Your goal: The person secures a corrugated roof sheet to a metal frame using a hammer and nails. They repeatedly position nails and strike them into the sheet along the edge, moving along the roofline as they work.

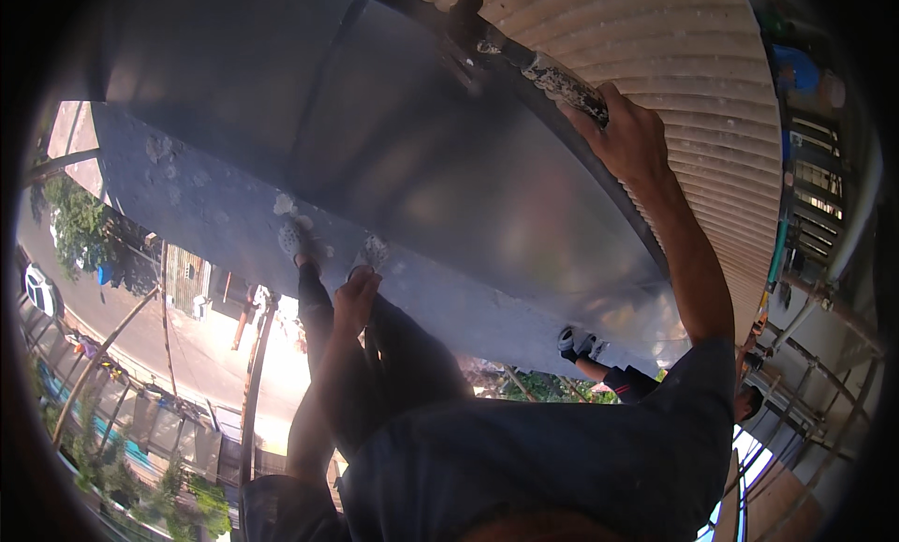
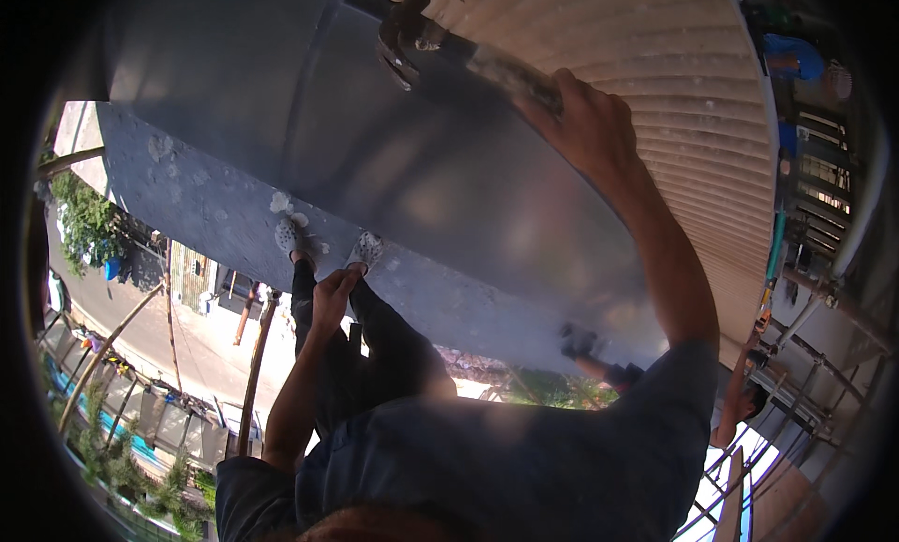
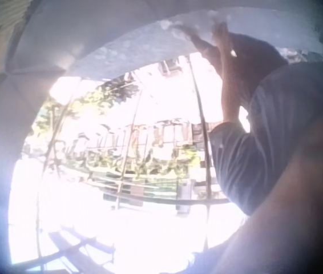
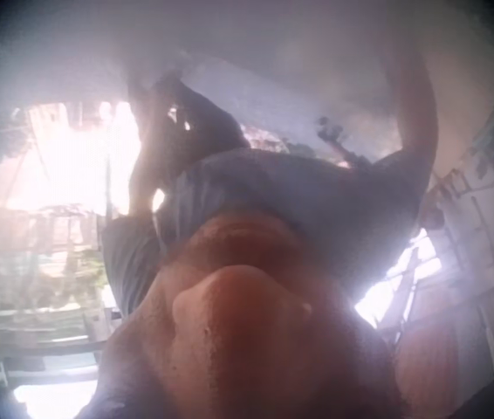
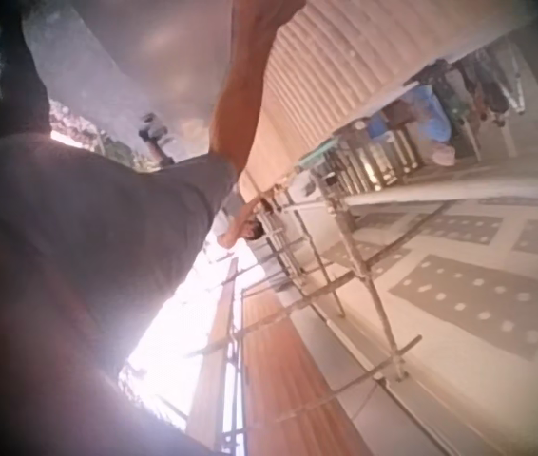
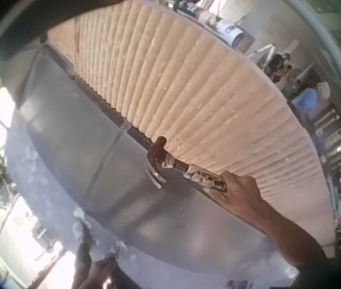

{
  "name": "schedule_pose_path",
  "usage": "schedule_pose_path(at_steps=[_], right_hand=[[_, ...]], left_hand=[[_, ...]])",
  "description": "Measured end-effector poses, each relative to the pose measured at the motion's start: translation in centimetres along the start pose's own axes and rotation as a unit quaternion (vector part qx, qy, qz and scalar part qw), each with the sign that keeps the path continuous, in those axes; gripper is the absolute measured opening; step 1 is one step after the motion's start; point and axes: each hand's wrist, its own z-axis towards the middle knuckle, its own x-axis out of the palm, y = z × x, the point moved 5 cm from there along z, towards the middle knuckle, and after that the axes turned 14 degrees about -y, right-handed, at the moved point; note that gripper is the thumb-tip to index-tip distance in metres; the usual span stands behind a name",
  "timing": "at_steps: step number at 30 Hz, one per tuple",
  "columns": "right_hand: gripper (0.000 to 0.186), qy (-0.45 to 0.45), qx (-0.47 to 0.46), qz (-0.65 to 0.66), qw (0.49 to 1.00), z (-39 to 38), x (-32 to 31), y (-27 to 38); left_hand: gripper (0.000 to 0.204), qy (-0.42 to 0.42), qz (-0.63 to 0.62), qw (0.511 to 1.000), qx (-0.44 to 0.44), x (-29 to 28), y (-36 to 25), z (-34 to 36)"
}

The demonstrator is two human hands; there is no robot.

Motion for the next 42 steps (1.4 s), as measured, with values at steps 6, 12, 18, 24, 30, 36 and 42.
schedule_pose_path(at_steps=[6,12,18,24,30,36,42], right_hand=[[0.056,0.073,0.066,0.007,0.995,0.2,-0.3,1.8],[0.057,0.066,0.098,0.062,0.991,0.5,-1.1,2.9],[0.053,0.160,0.385,0.313,0.854,-3.3,1.6,0.9],[0.056,0.131,0.405,0.359,0.831,-1.9,2.3,0.9],[0.058,0.100,0.397,0.288,0.865,-1.3,1.2,1.3],[0.058,0.157,0.365,0.214,0.892,3.0,-2.9,2.5],[0.058,0.242,0.332,0.097,0.906,5.8,-4.3,1.7]], left_hand=[[0.037,0.041,0.047,0.997,-0.040,-1.1,0.6,-1.6],[0.030,0.051,0.041,0.996,-0.056,-2.6,2.1,-2.1],[0.034,0.113,-0.045,0.991,-0.046,1.8,-8.0,4.3],[0.035,0.092,-0.078,0.990,0.072,5.0,-21.5,9.7],[0.031,0.125,-0.036,0.991,0.028,5.9,-13.8,6.2],[0.029,0.142,-0.008,0.990,0.009,3.9,-5.3,2.3],[0.024,0.140,-0.002,0.990,0.006,2.8,-2.4,2.0]])
